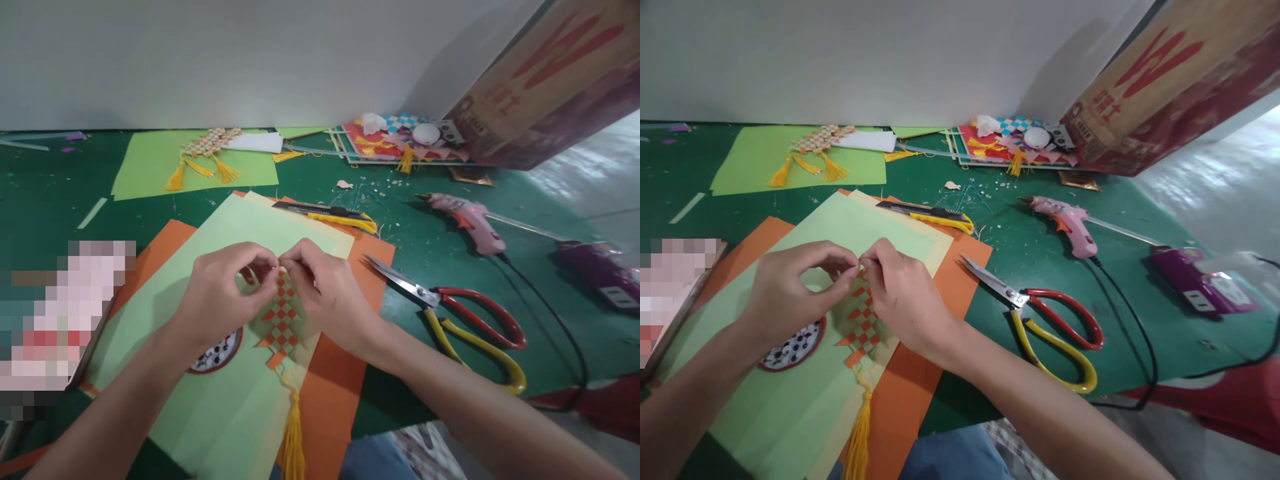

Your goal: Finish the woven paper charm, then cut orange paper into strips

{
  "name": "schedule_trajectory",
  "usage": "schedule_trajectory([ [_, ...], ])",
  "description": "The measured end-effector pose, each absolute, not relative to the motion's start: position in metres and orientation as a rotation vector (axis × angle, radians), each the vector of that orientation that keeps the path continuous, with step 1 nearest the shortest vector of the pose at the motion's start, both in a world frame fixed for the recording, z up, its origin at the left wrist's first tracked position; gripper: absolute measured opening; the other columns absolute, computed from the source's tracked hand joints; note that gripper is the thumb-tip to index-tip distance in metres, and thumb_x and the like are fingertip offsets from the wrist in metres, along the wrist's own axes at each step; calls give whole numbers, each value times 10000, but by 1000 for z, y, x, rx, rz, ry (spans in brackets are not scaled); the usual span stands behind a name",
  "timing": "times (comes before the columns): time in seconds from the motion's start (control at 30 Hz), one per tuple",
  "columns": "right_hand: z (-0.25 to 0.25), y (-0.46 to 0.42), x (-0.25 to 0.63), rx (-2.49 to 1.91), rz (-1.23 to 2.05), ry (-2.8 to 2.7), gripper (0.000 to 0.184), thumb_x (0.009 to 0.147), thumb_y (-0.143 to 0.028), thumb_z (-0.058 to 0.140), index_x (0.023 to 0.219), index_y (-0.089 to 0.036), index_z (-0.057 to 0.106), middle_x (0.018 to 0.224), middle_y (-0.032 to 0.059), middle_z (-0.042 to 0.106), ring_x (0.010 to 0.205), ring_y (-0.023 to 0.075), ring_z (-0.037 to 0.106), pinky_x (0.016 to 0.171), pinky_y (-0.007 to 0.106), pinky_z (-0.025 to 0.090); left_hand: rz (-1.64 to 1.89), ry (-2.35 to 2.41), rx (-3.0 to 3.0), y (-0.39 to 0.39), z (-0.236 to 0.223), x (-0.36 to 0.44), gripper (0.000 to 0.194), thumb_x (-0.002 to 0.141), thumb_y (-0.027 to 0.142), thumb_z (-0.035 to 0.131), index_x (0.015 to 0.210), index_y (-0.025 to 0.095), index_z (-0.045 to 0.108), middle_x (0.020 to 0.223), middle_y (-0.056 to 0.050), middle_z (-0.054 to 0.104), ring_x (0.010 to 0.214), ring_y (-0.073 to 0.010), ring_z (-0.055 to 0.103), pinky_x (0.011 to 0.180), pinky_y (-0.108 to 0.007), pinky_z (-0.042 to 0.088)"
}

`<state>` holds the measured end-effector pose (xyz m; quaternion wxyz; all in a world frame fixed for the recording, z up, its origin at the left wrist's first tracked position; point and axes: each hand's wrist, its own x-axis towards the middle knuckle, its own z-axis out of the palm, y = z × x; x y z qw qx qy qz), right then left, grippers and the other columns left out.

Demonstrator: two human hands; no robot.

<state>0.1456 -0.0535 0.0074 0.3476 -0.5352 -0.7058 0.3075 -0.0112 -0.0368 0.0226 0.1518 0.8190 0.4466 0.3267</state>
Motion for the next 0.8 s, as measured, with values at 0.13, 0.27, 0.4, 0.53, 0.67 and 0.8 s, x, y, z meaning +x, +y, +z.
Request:
schedule_trajectory([
  [0.13, 6, -54, 145, -1390, 802, -1832, 127, 881, -239, 368, 772, -219, 431, 648, -12, 533, 525, 106, 419, 497, 227, 299, 943, 1278, 2364, -36, 22, -11, 83, 760, 173, 536, 721, 216, 596, 649, 42, 677, 554, -101, 607, 555, -193, 495],
  [0.27, 6, -52, 146, -1400, 793, -1835, 124, 881, -233, 368, 775, -219, 431, 644, -13, 528, 527, 107, 416, 501, 229, 297, 949, 1284, 2361, -36, 22, -10, 88, 757, 168, 535, 714, 215, 596, 642, 45, 674, 553, -98, 603, 555, -186, 490],
  [0.4, 6, -53, 146, -1396, 812, -1838, 123, 878, -223, 365, 772, -219, 426, 640, -15, 526, 524, 106, 410, 494, 228, 292, 945, 1280, 2359, -36, 22, -10, 84, 747, 152, 541, 700, 209, 583, 621, 52, 656, 536, -88, 586, 548, -174, 480],
  [0.53, 7, -54, 145, -1382, 821, -1838, 119, 873, -212, 362, 773, -218, 427, 648, -14, 534, 525, 106, 408, 494, 229, 294, 937, 1276, 2347, -36, 23, -10, 90, 734, 138, 540, 692, 209, 576, 614, 58, 648, 538, -86, 583, 552, -175, 477],
  [0.67, 8, -53, 146, -1378, 814, -1828, 128, 879, -218, 377, 766, -212, 437, 656, -13, 542, 539, 103, 415, 507, 226, 309, 942, 1275, 2326, -36, 24, -10, 84, 730, 138, 541, 698, 203, 584, 614, 53, 648, 541, -88, 587, 549, -177, 475],
  [0.8, 9, -52, 147, -1376, 805, -1836, 138, 888, -215, 385, 791, -199, 482, 645, -24, 537, 525, 89, 414, 499, 213, 307, 959, 1261, 2304, -36, 25, -10, 80, 730, 134, 541, 698, 188, 590, 612, 50, 645, 540, -80, 585, 552, -167, 467],
])
